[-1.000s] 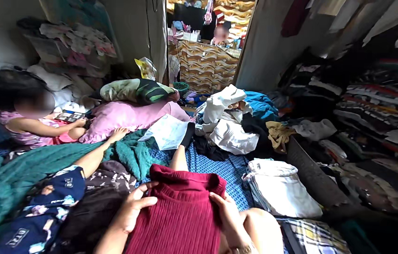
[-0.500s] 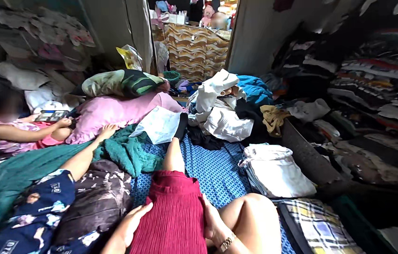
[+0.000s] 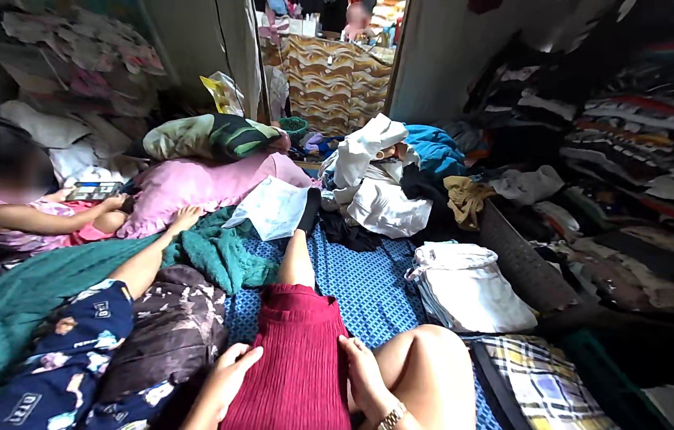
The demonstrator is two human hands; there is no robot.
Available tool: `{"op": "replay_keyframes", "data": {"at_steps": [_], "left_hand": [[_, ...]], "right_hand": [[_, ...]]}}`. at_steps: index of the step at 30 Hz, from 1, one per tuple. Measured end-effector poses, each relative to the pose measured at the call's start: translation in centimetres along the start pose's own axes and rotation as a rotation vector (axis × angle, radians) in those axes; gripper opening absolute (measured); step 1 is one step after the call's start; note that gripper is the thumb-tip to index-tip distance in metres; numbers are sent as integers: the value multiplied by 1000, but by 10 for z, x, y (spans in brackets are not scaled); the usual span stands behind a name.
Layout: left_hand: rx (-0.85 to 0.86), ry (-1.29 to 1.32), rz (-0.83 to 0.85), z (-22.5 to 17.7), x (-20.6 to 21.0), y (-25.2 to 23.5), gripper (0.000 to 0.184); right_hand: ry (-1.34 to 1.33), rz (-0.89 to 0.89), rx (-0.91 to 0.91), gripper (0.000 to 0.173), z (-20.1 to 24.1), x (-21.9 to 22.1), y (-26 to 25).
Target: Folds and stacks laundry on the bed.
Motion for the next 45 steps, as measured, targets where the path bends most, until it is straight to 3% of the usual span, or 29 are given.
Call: {"op": "replay_keyframes", "data": {"at_steps": [5,11,14,16,21,28,34,38,45], "left_hand": [[212,-226,-74,-13,-4,0,22],[-33,-75,59,2,2,1,45],[-11,36,26,-1,-2,5,45],[-16,151,27,-2,-1,7,44],[-106,290,100,3,5,12,57],[-170,441,95,0,7,29,32],[-194,393,271,7,12,42,24],[-165,353,256,4,12,43,26],[-163,357,329,3,17,45,26]], "right_hand": [[112,43,-118,14,8,2,0],[82,98,66,19,-7,1,-3],[67,62,-58,8,4,-2,-2],[41,50,-124,12,10,-4,0],[57,107,46,11,-2,-2,3],[6,67,-55,14,5,-9,11],[140,238,182,17,-20,-9,28],[94,259,191,6,-17,-9,32],[34,313,289,12,-26,-5,39]]}}
Point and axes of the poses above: each hand's wrist, its own y-axis away from the middle knuckle, its own x-axis out of the palm, z = x × y, the point moved 9 cm from there along -y, towards the middle knuckle, and after that the axes turned 3 degrees about x, right-handed, at the moved point
